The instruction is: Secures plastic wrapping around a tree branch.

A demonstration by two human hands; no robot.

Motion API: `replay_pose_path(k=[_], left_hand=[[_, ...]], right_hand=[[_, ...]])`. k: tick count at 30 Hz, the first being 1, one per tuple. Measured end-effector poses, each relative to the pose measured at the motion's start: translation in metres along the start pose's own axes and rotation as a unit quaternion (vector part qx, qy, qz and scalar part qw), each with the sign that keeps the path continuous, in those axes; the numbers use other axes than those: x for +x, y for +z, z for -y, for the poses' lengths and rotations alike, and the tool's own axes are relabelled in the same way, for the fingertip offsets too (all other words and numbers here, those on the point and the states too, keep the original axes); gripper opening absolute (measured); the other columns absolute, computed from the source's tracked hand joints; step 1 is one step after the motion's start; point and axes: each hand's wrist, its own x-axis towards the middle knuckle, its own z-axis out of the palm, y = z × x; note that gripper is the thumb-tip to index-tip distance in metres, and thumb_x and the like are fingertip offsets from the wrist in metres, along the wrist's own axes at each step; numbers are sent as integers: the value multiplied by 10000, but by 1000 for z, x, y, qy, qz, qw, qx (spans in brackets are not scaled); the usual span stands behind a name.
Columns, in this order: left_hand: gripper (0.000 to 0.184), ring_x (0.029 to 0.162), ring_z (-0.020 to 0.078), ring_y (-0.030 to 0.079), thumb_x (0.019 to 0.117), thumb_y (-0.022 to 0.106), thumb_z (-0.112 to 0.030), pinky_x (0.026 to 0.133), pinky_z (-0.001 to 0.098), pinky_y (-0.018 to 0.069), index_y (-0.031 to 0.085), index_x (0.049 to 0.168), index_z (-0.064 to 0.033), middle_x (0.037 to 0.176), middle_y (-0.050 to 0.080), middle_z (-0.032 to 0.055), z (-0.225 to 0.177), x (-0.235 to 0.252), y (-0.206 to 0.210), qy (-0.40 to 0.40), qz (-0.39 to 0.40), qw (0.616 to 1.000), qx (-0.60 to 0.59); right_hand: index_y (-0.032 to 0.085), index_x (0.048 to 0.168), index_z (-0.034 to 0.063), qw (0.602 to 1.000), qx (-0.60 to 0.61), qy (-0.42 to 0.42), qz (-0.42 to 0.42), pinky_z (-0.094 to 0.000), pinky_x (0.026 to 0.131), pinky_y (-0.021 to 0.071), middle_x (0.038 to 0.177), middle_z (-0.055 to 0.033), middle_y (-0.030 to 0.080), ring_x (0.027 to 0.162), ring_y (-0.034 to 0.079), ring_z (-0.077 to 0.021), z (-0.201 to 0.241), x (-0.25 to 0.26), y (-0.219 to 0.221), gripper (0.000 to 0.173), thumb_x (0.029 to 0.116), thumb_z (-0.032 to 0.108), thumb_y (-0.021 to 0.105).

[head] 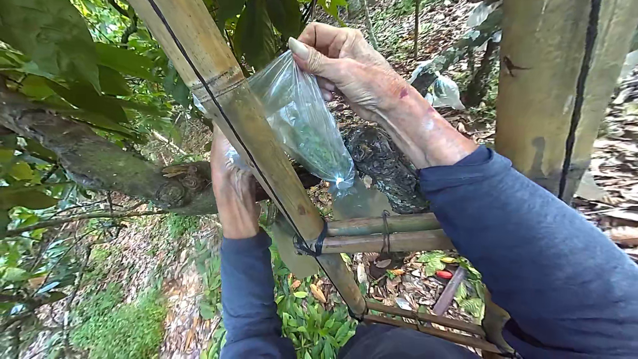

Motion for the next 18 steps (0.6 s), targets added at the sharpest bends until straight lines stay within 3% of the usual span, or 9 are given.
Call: replay_pose_path(k=[3, 6, 10, 13, 16, 18], left_hand=[[353, 1181, 100, 615, 1113, 402, -256, 963, 291, 551, 524, 1433, -169, 1324, 639, -7, -8, -1, 7, 2, 10, 999, 49], [350, 1165, 67, 610, 1103, 434, -227, 939, 259, 547, 497, 1445, -188, 1317, 633, -32, -13, -1, 14, 8, 1, 994, 109], [350, 1154, 103, 627, 1116, 404, -270, 952, 282, 551, 534, 1423, -163, 1296, 650, 7, -8, -2, 4, 5, 12, 999, 29], [367, 1197, 125, 615, 1114, 397, -251, 994, 304, 543, 520, 1443, -144, 1338, 629, 26, -8, -6, -1, 12, 32, 999, 18], [348, 1152, 98, 629, 1114, 409, -273, 937, 278, 560, 543, 1417, -165, 1297, 652, -8, -14, -6, 2, 6, 15, 997, 78], [326, 1073, 83, 636, 1111, 415, -280, 850, 273, 563, 529, 1403, -189, 1240, 658, -26, -16, -5, 6, 2, 0, 983, 181]], right_hand=[[594, 1037, 72, 1000, 13, -3, 9, -191, 415, 362, 720, -3, 531, 483, 417, -62, 5, -2, 4, 140, 1070, 201, 551], [617, 1010, 72, 999, -24, -23, 0, -205, 468, 412, 758, -4, 552, 544, 479, -75, 3, 1, 6, 155, 1065, 207, 562], [552, 1022, 81, 999, 24, 40, 10, -200, 377, 360, 678, -10, 487, 449, 410, -77, -1, 2, 6, 160, 1090, 218, 505], [526, 1018, 90, 995, 50, 84, 23, -209, 370, 346, 636, -5, 433, 428, 373, -86, -8, 7, 9, 172, 1098, 236, 483], [543, 1006, 90, 997, 35, 73, 15, -212, 386, 343, 655, -2, 458, 445, 386, -83, -18, 11, 6, 183, 1094, 242, 494], [560, 1037, 78, 997, 41, 62, 10, -196, 377, 348, 726, -23, 559, 451, 420, -70, -16, 11, 6, 182, 1099, 229, 479]])
